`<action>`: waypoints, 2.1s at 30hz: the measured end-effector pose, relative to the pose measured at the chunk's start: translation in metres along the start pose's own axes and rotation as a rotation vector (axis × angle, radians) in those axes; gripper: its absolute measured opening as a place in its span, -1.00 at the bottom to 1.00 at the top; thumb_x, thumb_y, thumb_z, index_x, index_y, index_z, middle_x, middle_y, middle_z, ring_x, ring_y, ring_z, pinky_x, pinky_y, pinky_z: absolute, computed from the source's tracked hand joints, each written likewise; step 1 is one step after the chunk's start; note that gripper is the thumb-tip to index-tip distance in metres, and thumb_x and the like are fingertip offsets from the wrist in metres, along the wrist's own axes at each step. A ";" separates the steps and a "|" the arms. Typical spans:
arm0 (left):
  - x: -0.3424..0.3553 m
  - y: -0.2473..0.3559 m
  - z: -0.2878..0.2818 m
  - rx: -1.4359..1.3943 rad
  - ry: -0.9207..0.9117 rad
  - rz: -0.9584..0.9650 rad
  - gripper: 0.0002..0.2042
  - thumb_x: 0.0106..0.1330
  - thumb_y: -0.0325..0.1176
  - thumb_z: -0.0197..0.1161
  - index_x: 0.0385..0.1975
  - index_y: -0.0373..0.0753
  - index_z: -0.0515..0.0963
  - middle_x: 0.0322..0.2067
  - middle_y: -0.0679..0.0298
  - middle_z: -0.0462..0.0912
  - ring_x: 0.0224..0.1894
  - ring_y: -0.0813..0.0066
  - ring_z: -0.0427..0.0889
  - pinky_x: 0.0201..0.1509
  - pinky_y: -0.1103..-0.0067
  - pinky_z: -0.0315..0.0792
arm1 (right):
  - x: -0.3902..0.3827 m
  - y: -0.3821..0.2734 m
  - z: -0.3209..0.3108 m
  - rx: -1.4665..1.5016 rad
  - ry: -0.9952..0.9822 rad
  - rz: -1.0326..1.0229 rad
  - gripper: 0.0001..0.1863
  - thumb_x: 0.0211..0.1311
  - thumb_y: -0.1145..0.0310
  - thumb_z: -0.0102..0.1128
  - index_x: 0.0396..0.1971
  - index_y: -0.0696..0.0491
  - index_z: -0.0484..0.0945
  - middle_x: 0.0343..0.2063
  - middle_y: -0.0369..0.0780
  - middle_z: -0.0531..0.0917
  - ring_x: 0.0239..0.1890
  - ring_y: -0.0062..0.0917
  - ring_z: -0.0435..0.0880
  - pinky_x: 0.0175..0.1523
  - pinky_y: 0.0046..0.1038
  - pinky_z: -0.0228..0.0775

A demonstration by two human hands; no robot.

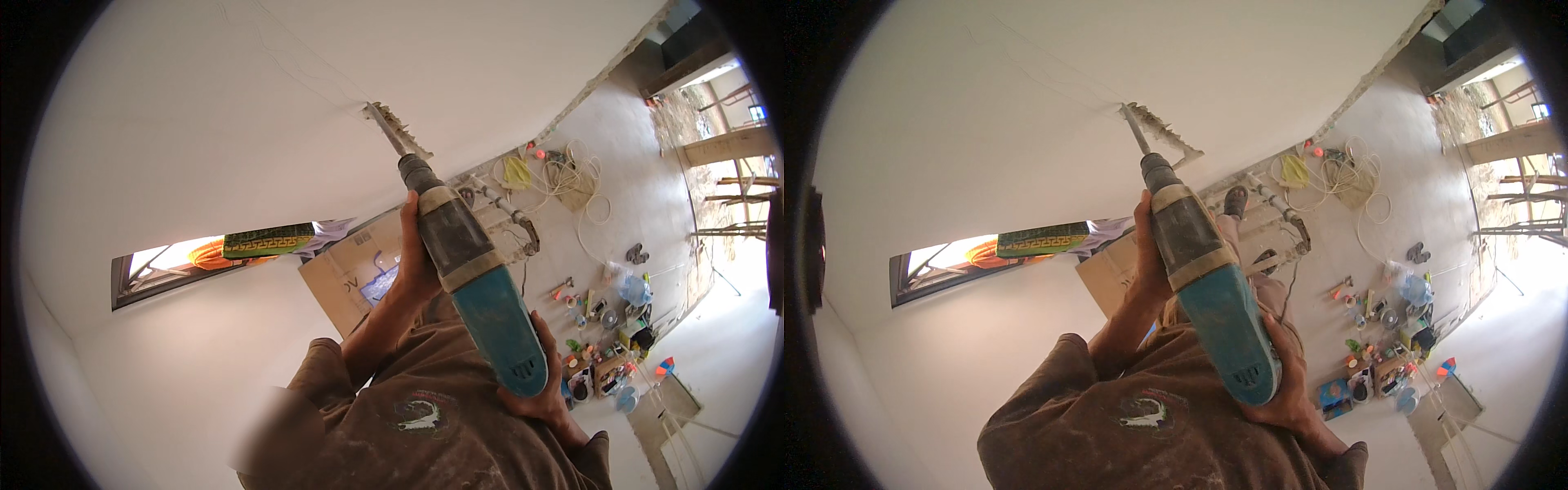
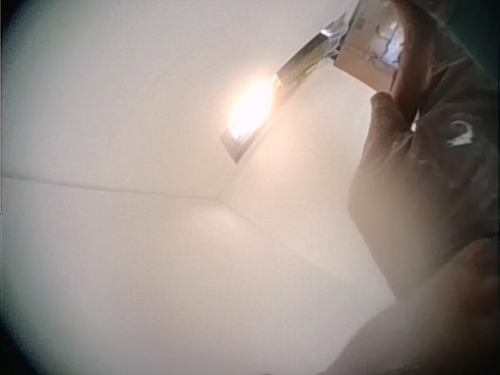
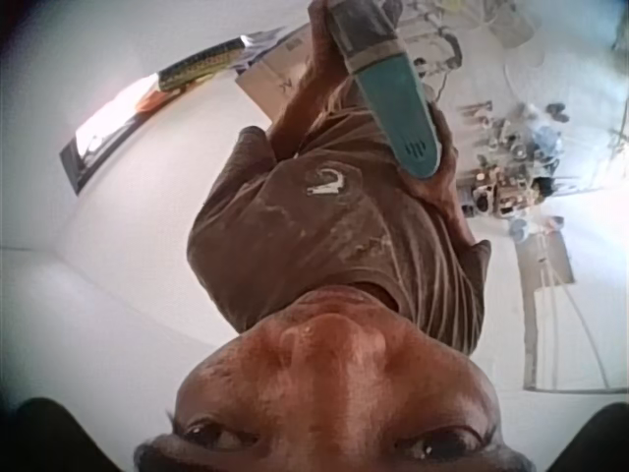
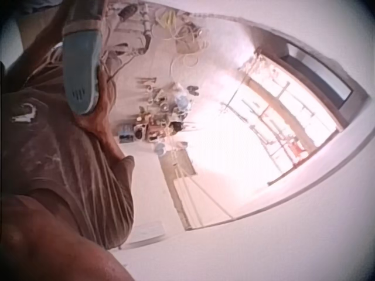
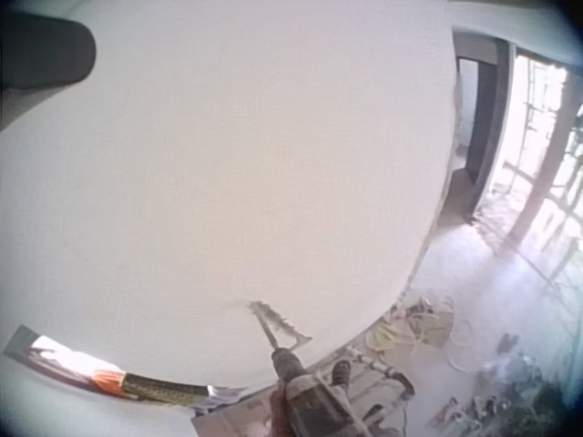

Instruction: The person uses a rotary hammer to drill and chisel a vertical channel into a wall, then moves a ladder to another section of the wall.

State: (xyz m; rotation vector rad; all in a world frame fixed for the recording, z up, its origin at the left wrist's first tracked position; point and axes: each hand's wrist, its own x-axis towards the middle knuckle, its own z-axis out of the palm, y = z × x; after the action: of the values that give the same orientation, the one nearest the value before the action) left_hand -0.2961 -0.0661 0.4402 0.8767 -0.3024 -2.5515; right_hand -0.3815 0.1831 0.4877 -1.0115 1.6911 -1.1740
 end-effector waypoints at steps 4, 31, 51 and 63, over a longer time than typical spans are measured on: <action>0.003 0.004 -0.012 -0.030 0.046 -0.021 -0.38 0.29 0.33 -0.05 -0.06 -0.18 0.46 -0.31 0.23 0.60 -0.27 0.39 0.63 -0.08 0.39 0.57 | -0.006 -0.002 0.013 0.189 0.032 0.016 0.12 -0.27 0.32 0.55 0.33 0.29 0.06 0.14 0.15 0.43 0.22 -0.13 0.46 0.30 -0.22 0.24; -0.005 -0.020 -0.026 -0.139 -0.018 0.002 -0.39 0.28 0.32 -0.02 -0.10 -0.17 0.48 -0.27 0.23 0.61 -0.20 0.36 0.64 0.00 0.33 0.55 | -0.011 -0.003 -0.001 -0.017 -0.011 0.024 0.06 -0.21 0.40 0.46 0.35 0.19 0.05 0.11 0.12 0.45 0.19 -0.03 0.46 0.26 -0.18 0.29; -0.011 0.013 -0.013 -0.126 -0.036 0.056 -0.27 0.28 0.41 -0.27 -0.19 -0.23 0.51 -0.32 0.04 0.58 -0.28 0.08 0.62 -0.21 0.24 0.54 | 0.006 -0.025 0.017 -0.056 -0.101 -0.108 0.24 -0.26 0.27 0.60 0.38 0.21 -0.10 0.00 0.13 0.55 0.02 -0.06 0.61 0.10 -0.20 0.46; 0.011 0.029 -0.022 -0.059 -0.012 0.091 -0.29 0.23 0.42 -0.13 -0.24 -0.22 0.52 -0.36 0.09 0.61 -0.34 0.19 0.65 -0.20 0.32 0.60 | 0.041 -0.051 0.016 -0.051 -0.177 0.061 0.11 -0.23 0.47 0.41 0.38 0.20 -0.06 0.15 0.08 0.41 0.15 -0.19 0.50 0.21 -0.26 0.32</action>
State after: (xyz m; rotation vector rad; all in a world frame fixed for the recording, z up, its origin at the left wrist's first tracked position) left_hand -0.2804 -0.0985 0.4269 0.8073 -0.2627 -2.4698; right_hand -0.3726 0.1280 0.5251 -1.0558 1.6074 -0.9768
